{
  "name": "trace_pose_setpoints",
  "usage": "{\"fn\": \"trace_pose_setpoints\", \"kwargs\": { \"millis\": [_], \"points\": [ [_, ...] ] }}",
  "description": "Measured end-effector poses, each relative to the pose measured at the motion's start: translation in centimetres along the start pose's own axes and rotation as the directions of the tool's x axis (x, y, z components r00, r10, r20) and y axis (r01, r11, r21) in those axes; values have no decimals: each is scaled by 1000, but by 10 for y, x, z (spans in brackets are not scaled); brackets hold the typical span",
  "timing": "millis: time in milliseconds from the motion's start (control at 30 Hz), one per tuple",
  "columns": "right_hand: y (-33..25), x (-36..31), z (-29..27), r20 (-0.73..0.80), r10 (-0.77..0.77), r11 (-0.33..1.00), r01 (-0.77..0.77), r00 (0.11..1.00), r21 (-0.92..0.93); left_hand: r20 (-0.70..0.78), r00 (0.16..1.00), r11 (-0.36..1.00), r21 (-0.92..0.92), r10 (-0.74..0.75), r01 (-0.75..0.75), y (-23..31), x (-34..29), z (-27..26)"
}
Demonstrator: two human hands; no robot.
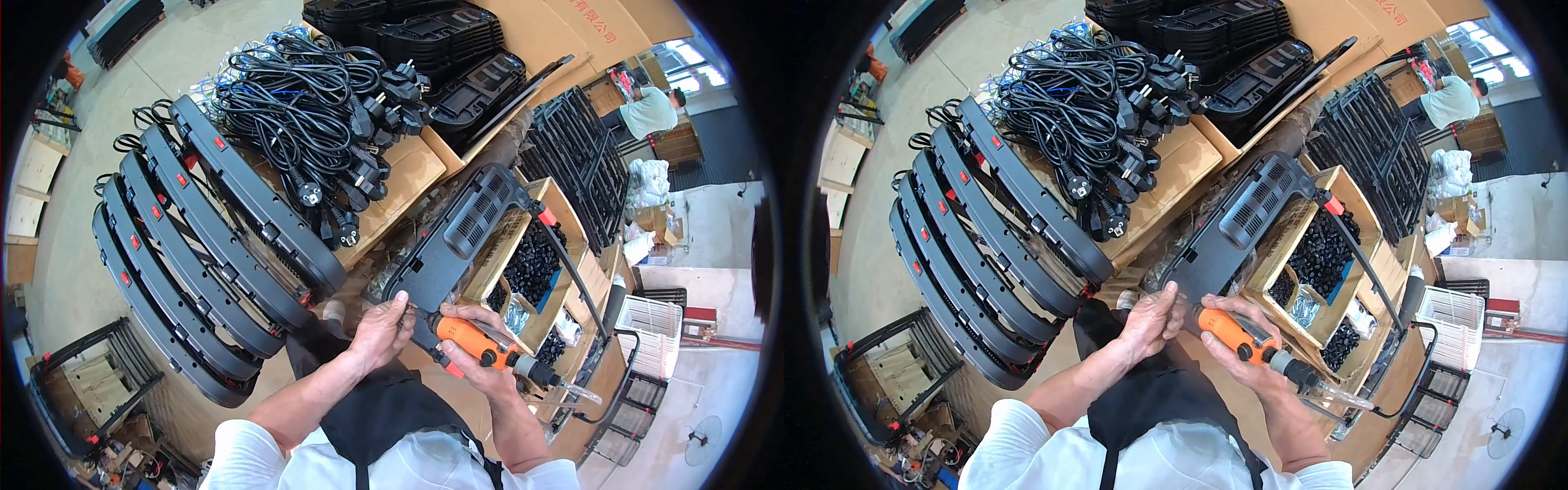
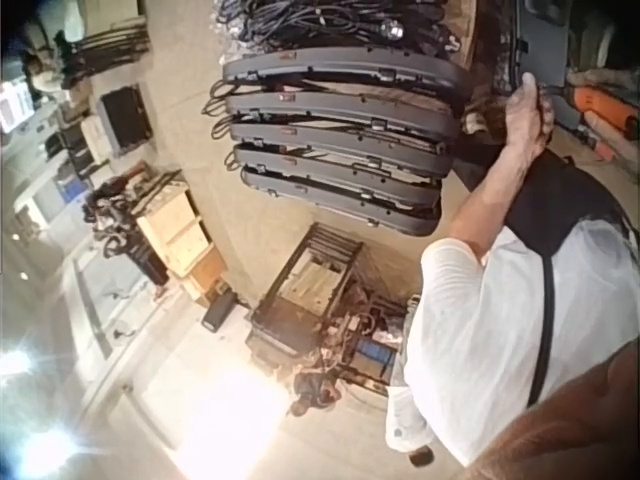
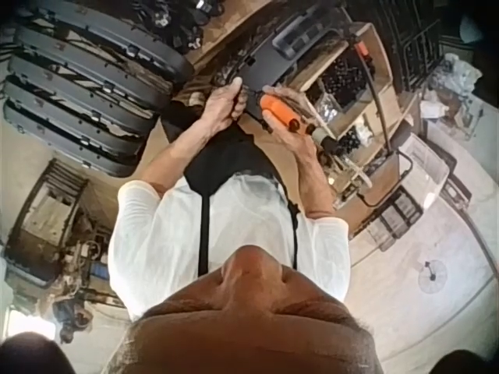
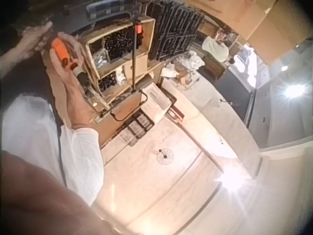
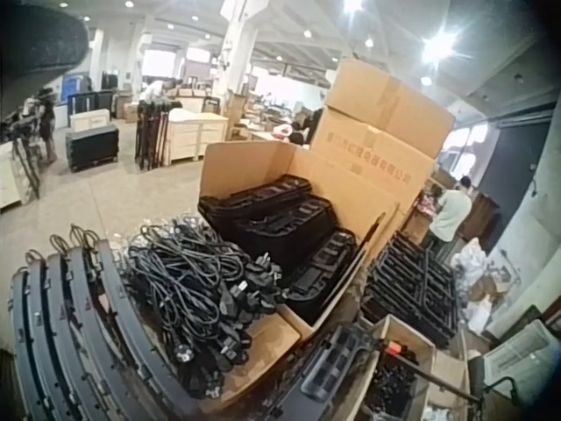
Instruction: Assembling treadmill components using an electric screwdriver in a factory setting.
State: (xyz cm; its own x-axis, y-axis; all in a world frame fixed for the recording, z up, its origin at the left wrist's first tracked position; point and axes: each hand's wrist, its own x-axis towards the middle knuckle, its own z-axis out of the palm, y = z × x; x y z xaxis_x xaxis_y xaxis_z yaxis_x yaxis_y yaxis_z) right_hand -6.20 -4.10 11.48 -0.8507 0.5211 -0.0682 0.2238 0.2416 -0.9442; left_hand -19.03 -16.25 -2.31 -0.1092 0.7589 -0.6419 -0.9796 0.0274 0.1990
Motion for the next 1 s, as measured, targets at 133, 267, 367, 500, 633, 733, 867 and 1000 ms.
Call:
{"fn": "trace_pose_setpoints", "kwargs": {
  "millis": [133,267,367,500,633,733,867,1000],
  "points": [
    [16,6,8,-90,-37,999,37,995,-4,-60,997,999,9,-45,45,-4,-9,26],
    [26,18,14,-131,-12,1000,14,991,12,-31,999,999,-39,-25,24,-8,-8,10],
    [31,27,16,-130,-5,1000,5,992,0,-96,995,1000,-2,5,-5,-8,-11,2],
    [26,42,24,-92,15,998,-20,996,-57,-159,986,999,24,46,-43,-6,-17,-6],
    [29,48,27,-20,27,994,-28,999,-104,-170,978,993,13,118,-118,-3,-19,-8],
    [23,55,30,8,35,987,-33,999,-155,-171,981,996,-3,89,-91,-1,-18,-16],
    [18,56,33,-9,74,991,-74,997,-109,-117,992,998,-6,57,-58,0,-18,-25],
    [14,59,35,3,91,988,-90,996,-126,-82,996,1000,-15,17,-18,2,-17,-30]
  ]
}}
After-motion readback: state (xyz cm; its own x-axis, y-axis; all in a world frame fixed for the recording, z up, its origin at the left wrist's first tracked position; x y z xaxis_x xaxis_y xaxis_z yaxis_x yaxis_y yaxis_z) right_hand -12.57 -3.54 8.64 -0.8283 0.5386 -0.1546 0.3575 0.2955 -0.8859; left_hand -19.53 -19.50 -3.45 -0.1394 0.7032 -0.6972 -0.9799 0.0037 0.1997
